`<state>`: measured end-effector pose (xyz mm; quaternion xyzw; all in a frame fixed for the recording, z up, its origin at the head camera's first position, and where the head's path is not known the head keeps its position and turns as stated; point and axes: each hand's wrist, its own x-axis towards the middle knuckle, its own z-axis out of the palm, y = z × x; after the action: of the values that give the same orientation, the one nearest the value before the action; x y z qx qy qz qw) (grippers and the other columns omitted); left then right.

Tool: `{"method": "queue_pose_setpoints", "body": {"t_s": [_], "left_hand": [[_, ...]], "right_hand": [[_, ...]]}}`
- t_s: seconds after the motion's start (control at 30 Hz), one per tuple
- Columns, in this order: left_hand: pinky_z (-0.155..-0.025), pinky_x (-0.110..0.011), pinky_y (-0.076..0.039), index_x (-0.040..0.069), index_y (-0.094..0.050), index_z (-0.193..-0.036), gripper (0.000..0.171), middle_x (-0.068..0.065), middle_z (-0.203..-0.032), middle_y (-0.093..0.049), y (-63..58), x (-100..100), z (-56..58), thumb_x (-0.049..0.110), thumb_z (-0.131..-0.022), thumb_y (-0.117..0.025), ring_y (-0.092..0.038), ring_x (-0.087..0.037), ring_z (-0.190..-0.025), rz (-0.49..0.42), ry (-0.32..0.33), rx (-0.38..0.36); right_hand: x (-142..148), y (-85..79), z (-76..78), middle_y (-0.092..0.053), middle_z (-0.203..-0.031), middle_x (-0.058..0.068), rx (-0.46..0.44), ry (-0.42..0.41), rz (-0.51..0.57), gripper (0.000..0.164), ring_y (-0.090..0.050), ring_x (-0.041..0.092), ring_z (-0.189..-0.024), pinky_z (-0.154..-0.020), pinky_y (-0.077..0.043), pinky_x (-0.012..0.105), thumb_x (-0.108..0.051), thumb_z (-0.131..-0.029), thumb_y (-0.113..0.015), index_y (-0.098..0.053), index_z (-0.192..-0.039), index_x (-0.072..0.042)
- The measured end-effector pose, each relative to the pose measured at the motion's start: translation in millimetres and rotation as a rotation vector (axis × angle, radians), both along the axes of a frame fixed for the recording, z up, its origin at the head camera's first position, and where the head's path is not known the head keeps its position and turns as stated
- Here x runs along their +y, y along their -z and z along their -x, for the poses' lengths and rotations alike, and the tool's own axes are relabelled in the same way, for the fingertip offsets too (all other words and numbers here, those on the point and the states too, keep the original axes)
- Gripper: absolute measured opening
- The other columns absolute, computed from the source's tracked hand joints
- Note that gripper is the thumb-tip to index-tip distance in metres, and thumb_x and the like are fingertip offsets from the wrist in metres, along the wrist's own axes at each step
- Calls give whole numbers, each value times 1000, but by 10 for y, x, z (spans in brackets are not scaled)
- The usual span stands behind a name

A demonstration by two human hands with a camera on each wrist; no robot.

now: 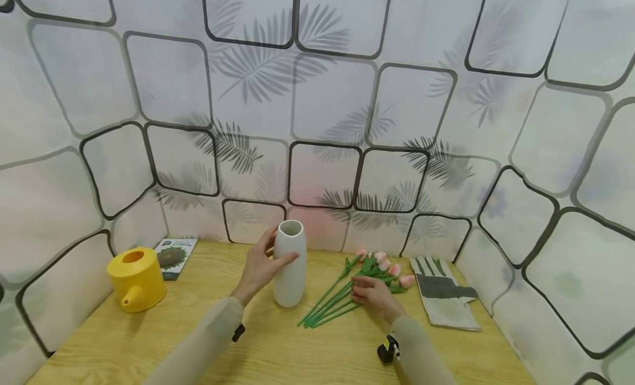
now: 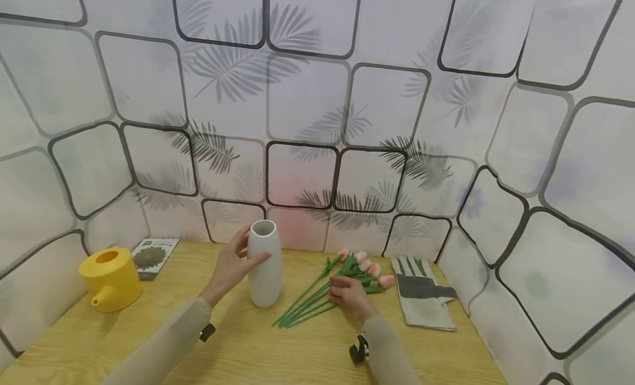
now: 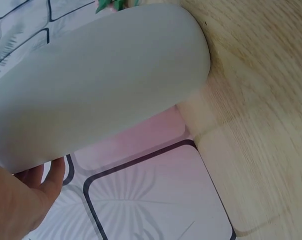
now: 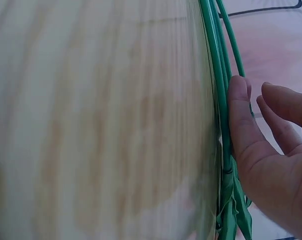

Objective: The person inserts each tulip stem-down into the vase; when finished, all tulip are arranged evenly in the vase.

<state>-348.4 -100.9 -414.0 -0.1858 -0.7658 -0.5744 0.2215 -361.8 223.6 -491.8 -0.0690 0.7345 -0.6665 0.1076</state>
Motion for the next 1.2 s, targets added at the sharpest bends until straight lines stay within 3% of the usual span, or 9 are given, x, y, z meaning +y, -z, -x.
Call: {"method": "queue_pose_setpoints", "body": {"t_s": [0.17,0.3,0.6,0.83,1.0,1.2], "left_hand": [[-92,-53,-53,24,-49,-143,73,-12,-127,-64,11,-2,12,31,-79,-84,-63,-31,-114,-16,12,-34],[-90,-52,-55,25,-47,-145,75,-13,-126,-64,24,5,9,30,-79,-84,-65,-32,-110,-40,32,-53],[-90,-52,-54,22,-49,-144,75,-13,-126,-65,35,16,10,31,-78,-84,-63,-31,-113,-53,1,-57],[-89,-53,-54,23,-49,-145,77,-14,-126,-64,18,-2,-2,32,-77,-85,-64,-33,-111,-53,1,-56],[-92,-54,-53,21,-47,-146,77,-16,-128,-63,6,-5,-5,30,-78,-84,-62,-33,-114,-49,-1,-74],[-95,-55,-51,14,-46,-146,75,-19,-130,-61,-96,18,-128,22,-81,-83,-61,-36,-116,-34,-10,-94]], "right_hand": [[-22,2,31,-60,-117,25,-1,-26,-13,47,-68,17,-95,-91,-56,34,1,-99,-52,-38,-142,15],[-57,-11,22,-62,-115,26,-12,-1,-17,48,-69,18,-94,-89,-57,33,2,-98,-53,-39,-141,16],[-127,12,56,-67,-114,26,-6,206,53,44,-72,20,-87,-81,-59,32,-2,-95,-61,-50,-134,15],[-134,8,-5,-72,-95,16,144,289,190,36,-72,14,-72,-66,-59,26,-5,-90,-70,-61,-118,16],[-143,-46,7,-68,-96,15,70,399,267,36,-70,15,-76,-72,-60,26,3,-93,-63,-49,-123,17],[-94,-102,11,-59,-105,8,17,440,448,43,-68,9,-89,-86,-57,28,3,-97,-55,-34,-134,12]]}}
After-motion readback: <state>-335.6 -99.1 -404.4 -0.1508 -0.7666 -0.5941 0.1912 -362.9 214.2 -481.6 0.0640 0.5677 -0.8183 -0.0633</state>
